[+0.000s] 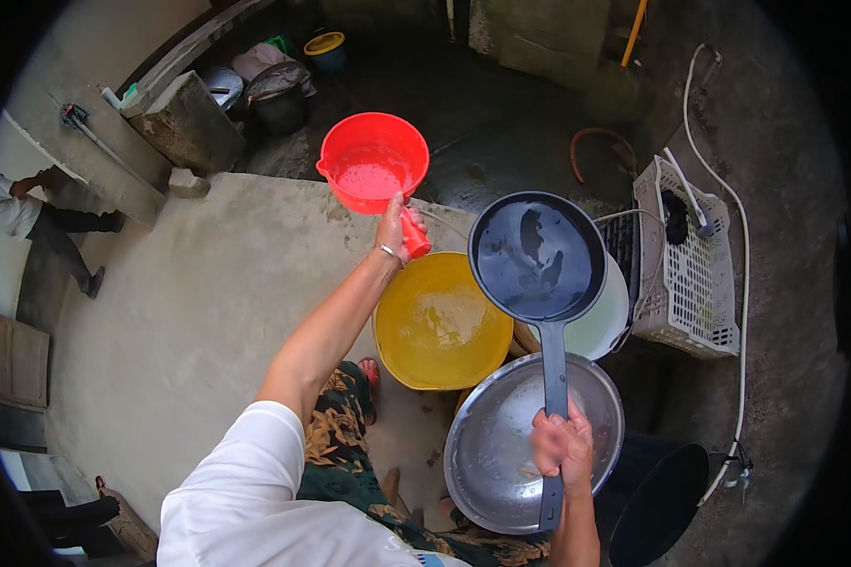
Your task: The person sits on a concrete floor and washes a piece of cloth by hand in a metal basin. They use a red scoop to transfer water from a yellow bucket into the basin and rinse the cloth. The person scrubs the cloth repeatedly with both hands, creating suds, and occasionally adds more water to the basin.
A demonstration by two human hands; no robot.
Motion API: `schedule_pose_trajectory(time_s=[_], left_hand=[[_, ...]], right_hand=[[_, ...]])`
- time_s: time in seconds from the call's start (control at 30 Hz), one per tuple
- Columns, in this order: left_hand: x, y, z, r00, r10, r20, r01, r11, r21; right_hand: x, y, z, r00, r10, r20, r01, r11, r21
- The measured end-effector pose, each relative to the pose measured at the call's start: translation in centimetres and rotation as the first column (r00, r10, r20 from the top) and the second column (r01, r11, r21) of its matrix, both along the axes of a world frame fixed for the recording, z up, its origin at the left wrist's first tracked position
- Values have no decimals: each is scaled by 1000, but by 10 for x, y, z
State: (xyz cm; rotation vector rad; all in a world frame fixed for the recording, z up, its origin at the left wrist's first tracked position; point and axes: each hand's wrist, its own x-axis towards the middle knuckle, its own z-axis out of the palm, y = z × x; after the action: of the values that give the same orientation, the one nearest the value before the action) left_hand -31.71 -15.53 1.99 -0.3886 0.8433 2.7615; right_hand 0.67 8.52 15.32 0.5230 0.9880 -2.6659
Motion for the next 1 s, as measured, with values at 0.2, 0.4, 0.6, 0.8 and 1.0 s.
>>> schedule_pose_trajectory(time_s=[0.2,0.4,0.6,0.8,1.0], left_hand=[[-13,6,23,990,-56,132,50,997,55],[-26,-12,68,934,-189,303,168,981,95],[-46,-29,114,900,-278,336,283,958,34],[-73,-33,158,871,-366,327,366,929,64],[-107,-13,177,850,-396,346,384,917,107]], right_hand=[[-11,-10,56,992,-66,111,66,998,6],[-10,-55,129,963,-207,171,227,968,-108],[-34,-90,174,946,-296,132,316,933,-173],[-61,-96,213,955,-291,48,292,956,-14],[-100,-81,219,966,-254,-46,252,967,-49]])
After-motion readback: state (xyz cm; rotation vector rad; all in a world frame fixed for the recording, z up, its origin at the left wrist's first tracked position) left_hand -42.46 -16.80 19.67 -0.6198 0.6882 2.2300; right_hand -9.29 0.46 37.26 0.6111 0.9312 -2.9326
